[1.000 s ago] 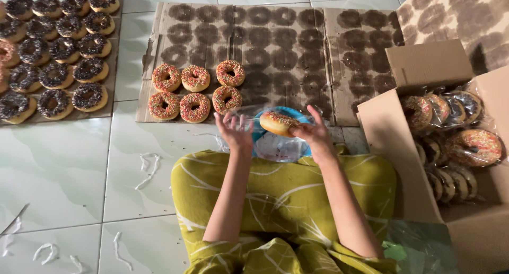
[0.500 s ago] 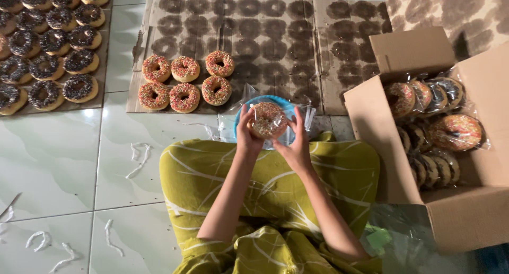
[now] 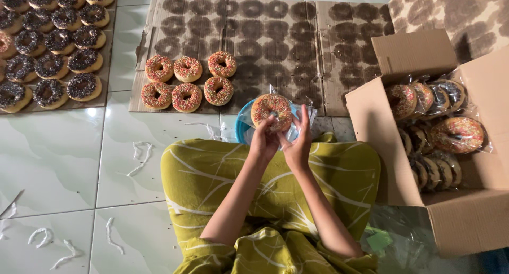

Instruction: The person sits on the floor and individually places donuts into clear plastic bags, then puts the sealed bags into a cardboard box. The donuts include chocolate and sprinkled varieties.

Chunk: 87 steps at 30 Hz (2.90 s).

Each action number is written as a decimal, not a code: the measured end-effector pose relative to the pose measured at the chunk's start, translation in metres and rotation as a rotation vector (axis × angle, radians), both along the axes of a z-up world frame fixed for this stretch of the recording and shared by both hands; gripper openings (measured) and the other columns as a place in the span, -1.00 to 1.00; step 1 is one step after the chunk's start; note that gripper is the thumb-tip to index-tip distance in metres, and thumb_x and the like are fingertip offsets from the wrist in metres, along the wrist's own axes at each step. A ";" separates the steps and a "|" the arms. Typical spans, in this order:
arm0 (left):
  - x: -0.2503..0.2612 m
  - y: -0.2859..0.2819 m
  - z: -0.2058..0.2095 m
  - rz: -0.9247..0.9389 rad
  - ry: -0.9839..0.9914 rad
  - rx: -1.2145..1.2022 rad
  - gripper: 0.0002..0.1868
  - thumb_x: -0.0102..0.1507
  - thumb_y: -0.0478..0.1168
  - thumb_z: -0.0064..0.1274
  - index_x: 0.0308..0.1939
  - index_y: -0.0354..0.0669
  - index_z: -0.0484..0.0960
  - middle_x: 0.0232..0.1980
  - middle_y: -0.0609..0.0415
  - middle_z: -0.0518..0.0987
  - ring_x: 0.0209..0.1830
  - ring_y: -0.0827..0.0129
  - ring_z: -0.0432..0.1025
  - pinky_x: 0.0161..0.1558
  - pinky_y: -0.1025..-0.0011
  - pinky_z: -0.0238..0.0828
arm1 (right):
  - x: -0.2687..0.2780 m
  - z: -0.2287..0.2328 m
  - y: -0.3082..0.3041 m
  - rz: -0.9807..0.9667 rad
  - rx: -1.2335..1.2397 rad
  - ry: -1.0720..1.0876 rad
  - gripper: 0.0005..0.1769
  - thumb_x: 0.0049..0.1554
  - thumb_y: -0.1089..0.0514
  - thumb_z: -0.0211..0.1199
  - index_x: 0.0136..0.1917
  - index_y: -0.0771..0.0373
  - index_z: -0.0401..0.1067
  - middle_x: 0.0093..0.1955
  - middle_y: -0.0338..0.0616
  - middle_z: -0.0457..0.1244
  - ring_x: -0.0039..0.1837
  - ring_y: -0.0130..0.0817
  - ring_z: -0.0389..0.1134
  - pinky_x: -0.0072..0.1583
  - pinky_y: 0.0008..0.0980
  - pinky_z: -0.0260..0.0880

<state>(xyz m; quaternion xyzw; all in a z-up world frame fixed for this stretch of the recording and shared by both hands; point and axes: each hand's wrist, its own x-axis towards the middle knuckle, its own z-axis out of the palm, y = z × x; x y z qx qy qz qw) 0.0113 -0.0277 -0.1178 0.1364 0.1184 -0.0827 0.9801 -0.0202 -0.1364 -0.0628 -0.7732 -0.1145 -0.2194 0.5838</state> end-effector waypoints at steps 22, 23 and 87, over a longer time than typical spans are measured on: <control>-0.005 0.019 -0.009 0.061 0.305 0.455 -0.26 0.17 0.10 0.13 0.33 0.33 0.05 0.30 0.12 0.37 0.12 0.12 0.48 -0.01 0.10 0.52 | 0.001 -0.017 -0.003 -0.107 0.008 0.144 -0.85 0.30 0.21 0.20 -0.06 0.34 0.45 0.04 0.05 0.43 -0.01 -0.20 0.54 0.04 -0.27 0.56; -0.004 0.019 -0.009 0.041 0.256 0.351 -0.25 0.20 0.25 0.06 0.37 0.24 0.13 0.28 0.04 0.39 0.08 0.12 0.47 -0.03 0.13 0.49 | -0.008 -0.011 0.000 -0.104 -0.142 0.018 -0.88 0.29 0.24 0.21 -0.06 0.36 0.46 0.07 0.06 0.42 0.02 -0.18 0.53 0.06 -0.27 0.55; -0.011 0.031 -0.007 -0.097 -0.030 0.414 -0.76 0.41 -0.09 -0.04 -0.04 -0.15 0.60 -0.14 0.18 0.63 -0.17 0.49 0.51 -0.12 0.45 0.51 | 0.040 -0.002 -0.045 0.240 0.493 0.230 -0.83 0.23 0.40 0.21 -0.10 0.20 0.28 -0.06 -0.27 0.28 -0.09 -0.62 0.26 -0.04 -0.61 0.34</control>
